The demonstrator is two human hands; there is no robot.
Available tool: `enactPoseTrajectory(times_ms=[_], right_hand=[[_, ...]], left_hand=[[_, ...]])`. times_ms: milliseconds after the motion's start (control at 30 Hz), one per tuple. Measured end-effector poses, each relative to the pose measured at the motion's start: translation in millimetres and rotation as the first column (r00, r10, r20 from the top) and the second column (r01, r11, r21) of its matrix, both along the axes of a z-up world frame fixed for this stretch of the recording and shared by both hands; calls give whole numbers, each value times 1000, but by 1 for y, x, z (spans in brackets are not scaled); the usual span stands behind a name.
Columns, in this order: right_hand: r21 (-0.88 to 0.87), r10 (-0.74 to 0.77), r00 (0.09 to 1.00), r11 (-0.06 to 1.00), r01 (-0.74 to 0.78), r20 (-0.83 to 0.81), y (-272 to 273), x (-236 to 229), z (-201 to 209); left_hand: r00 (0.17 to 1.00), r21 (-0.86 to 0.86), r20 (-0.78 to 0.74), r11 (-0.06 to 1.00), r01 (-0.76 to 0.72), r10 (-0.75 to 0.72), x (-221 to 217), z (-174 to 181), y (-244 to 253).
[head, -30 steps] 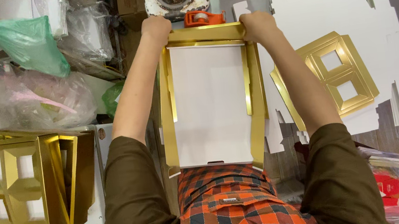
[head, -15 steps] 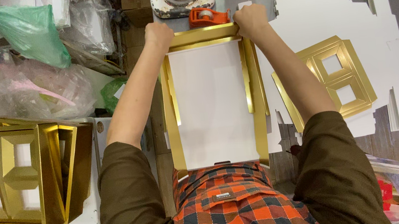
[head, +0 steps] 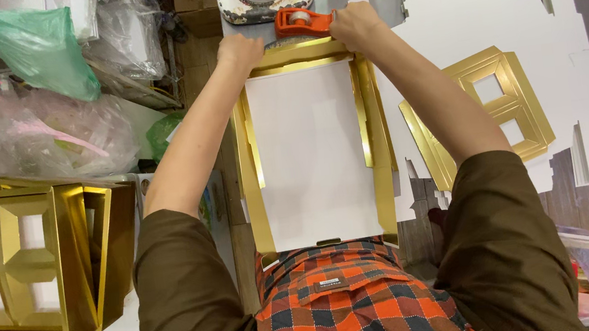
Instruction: The person assembles a decorative gold frame by hand. They place gold strips onto a white backing board, fold the edges, and then attach a gold grid insert to complete the structure.
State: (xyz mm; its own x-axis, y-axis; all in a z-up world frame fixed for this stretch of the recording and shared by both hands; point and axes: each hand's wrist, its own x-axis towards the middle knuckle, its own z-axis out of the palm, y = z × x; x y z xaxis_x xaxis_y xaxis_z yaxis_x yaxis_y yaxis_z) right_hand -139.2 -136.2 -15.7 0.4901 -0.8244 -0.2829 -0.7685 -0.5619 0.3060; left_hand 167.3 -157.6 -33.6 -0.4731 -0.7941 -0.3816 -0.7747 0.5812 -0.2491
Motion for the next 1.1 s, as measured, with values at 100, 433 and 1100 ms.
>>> enactPoseTrajectory(times_ms=[100,433,1100], right_hand=[[3,19,1000,1000,-19,20,5,-4,3],[-92,75,994,993,-67,84,12,-9,-5],[96,-226,912,974,205,342,30,-23,15]], left_hand=[[997,-42,-62,999,34,-37,4,-2,1],[999,-43,-26,999,31,-33,3,-8,-4],[930,-81,-344,983,-164,127,49,17,45]])
